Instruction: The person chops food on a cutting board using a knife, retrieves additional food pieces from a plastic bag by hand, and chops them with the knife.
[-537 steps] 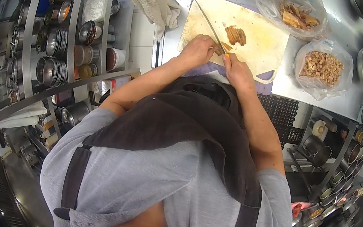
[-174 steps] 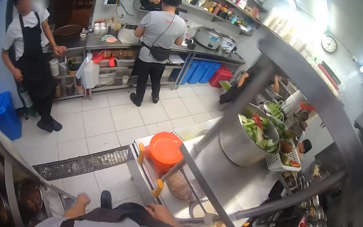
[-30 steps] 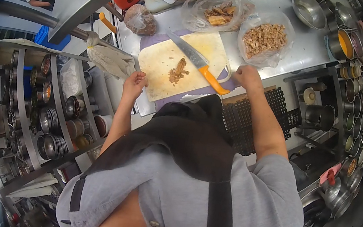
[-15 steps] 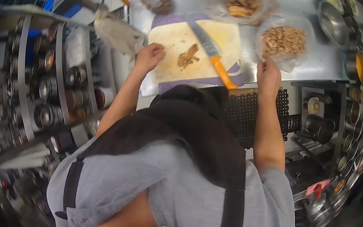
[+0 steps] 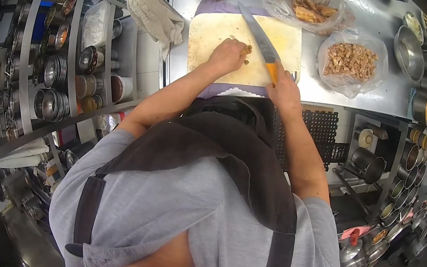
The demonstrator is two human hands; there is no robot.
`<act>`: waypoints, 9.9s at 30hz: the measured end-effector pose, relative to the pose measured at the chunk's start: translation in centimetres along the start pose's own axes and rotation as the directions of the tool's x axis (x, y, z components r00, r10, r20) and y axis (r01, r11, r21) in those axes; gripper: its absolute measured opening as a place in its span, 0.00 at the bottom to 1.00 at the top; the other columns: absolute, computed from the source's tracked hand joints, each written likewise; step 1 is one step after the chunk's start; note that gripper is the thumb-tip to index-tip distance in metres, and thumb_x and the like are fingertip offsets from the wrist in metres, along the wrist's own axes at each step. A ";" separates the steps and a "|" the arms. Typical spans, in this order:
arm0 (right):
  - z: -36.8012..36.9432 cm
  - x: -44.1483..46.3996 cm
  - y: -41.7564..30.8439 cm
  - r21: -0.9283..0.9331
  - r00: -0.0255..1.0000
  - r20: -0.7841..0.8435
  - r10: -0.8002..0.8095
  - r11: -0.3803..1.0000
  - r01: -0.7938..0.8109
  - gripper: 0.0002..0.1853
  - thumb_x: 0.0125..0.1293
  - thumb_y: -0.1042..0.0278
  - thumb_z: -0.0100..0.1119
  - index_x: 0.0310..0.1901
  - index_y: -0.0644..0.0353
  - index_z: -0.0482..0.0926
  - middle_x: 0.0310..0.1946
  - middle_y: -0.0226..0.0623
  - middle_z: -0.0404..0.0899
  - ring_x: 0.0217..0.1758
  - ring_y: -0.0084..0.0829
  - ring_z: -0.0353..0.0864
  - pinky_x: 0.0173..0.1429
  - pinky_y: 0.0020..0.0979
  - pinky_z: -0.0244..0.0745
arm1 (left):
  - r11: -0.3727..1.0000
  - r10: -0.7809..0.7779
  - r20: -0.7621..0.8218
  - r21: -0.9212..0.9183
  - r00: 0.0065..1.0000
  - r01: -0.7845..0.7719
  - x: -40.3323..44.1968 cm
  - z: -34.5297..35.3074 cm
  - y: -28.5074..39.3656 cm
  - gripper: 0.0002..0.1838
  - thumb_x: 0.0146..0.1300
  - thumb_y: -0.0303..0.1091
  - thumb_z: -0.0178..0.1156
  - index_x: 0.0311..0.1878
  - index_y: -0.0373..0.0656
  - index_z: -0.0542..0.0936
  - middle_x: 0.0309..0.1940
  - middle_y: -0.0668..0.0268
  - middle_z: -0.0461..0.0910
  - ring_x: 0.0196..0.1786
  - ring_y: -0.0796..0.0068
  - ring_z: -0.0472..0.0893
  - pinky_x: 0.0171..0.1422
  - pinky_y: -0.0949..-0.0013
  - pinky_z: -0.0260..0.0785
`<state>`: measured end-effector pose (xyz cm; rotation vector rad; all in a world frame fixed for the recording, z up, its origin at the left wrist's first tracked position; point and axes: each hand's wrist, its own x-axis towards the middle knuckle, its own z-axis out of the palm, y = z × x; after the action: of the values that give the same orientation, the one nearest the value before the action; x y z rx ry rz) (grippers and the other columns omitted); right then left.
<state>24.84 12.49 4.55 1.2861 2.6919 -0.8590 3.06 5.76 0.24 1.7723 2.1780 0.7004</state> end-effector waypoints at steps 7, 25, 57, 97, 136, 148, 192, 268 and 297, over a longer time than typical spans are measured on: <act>0.8 -2.3 0.7 0.395 0.981 0.095 0.171 0.898 -0.195 0.28 0.64 0.59 0.58 0.66 0.53 0.69 0.46 0.60 0.81 0.53 0.57 0.80 0.56 0.48 0.74 | 0.993 -0.115 0.296 0.008 0.948 0.118 1.0 -1.5 -0.5 0.11 0.58 0.34 0.60 0.41 0.39 0.84 0.38 0.49 0.83 0.46 0.49 0.81 0.54 0.52 0.72; -0.4 -4.7 0.2 0.343 0.987 0.103 -0.120 0.936 0.078 0.21 0.66 0.55 0.62 0.56 0.55 0.78 0.40 0.57 0.82 0.45 0.58 0.81 0.49 0.46 0.76 | 0.851 -0.442 0.204 -0.213 0.873 0.480 0.6 -9.6 -8.1 0.22 0.57 0.36 0.68 0.53 0.36 0.83 0.42 0.56 0.86 0.43 0.70 0.85 0.52 0.69 0.77; 1.1 -4.9 0.5 0.306 0.995 0.007 0.097 0.947 -0.094 0.23 0.67 0.51 0.61 0.56 0.59 0.78 0.40 0.57 0.82 0.47 0.57 0.81 0.49 0.49 0.76 | 0.990 0.106 -0.017 0.094 0.994 -0.104 -1.2 -4.6 -4.0 0.19 0.54 0.30 0.65 0.51 0.37 0.81 0.47 0.52 0.81 0.54 0.51 0.77 0.60 0.55 0.70; -0.8 -3.0 -1.7 0.307 0.988 0.150 0.022 0.949 -0.068 0.19 0.77 0.53 0.44 0.52 0.62 0.74 0.37 0.63 0.80 0.46 0.63 0.78 0.48 0.54 0.70 | 0.985 0.024 -0.016 -0.173 1.000 -0.027 0.3 -0.1 -1.0 0.05 0.59 0.30 0.63 0.35 0.40 0.83 0.32 0.57 0.83 0.42 0.52 0.78 0.51 0.55 0.71; -1.4 -2.5 -1.7 0.188 0.982 0.189 -0.021 0.982 -0.015 0.20 0.78 0.53 0.41 0.52 0.62 0.73 0.36 0.63 0.80 0.44 0.63 0.78 0.47 0.55 0.70 | 0.994 0.075 -0.004 -0.079 0.997 -0.075 -0.4 -0.5 -1.8 0.08 0.58 0.32 0.63 0.37 0.38 0.82 0.35 0.55 0.82 0.42 0.51 0.77 0.51 0.55 0.71; 3.8 4.9 -3.7 0.290 0.999 0.028 -0.034 0.957 0.024 0.19 0.77 0.52 0.44 0.47 0.62 0.73 0.29 0.63 0.79 0.36 0.64 0.79 0.41 0.57 0.71 | 0.984 0.120 -0.060 -0.124 0.991 -0.127 -0.7 -1.0 -1.5 0.06 0.56 0.29 0.64 0.36 0.39 0.82 0.35 0.56 0.81 0.42 0.52 0.77 0.52 0.56 0.69; 0.7 1.9 -4.4 0.186 0.972 0.226 -0.068 0.982 0.026 0.18 0.78 0.54 0.40 0.47 0.62 0.73 0.31 0.64 0.80 0.39 0.64 0.79 0.45 0.57 0.71 | 0.993 0.069 -0.020 -0.096 0.997 -0.071 -1.5 -0.9 -3.5 0.06 0.54 0.25 0.60 0.35 0.36 0.82 0.34 0.52 0.82 0.43 0.51 0.78 0.52 0.55 0.71; 0.9 2.5 -5.9 0.160 0.966 0.207 -0.156 0.979 0.124 0.17 0.77 0.55 0.42 0.44 0.63 0.72 0.26 0.61 0.79 0.35 0.62 0.80 0.41 0.57 0.72 | 0.991 -0.004 -0.126 -0.134 0.992 -0.013 -2.5 -2.0 -4.8 0.03 0.56 0.25 0.60 0.30 0.36 0.81 0.30 0.53 0.81 0.39 0.50 0.78 0.48 0.54 0.72; 0.8 2.5 -6.5 0.235 0.984 0.163 -0.076 0.971 0.036 0.19 0.77 0.52 0.43 0.47 0.63 0.74 0.29 0.62 0.79 0.37 0.62 0.80 0.43 0.56 0.71 | 0.988 -0.135 -0.175 -0.099 0.975 0.119 -3.5 -3.6 -4.3 0.05 0.55 0.23 0.60 0.35 0.37 0.83 0.33 0.54 0.82 0.43 0.51 0.80 0.50 0.55 0.73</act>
<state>18.31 10.61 6.20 1.1155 2.5651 -1.2611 -1.52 1.04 0.72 1.5644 2.3134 0.9432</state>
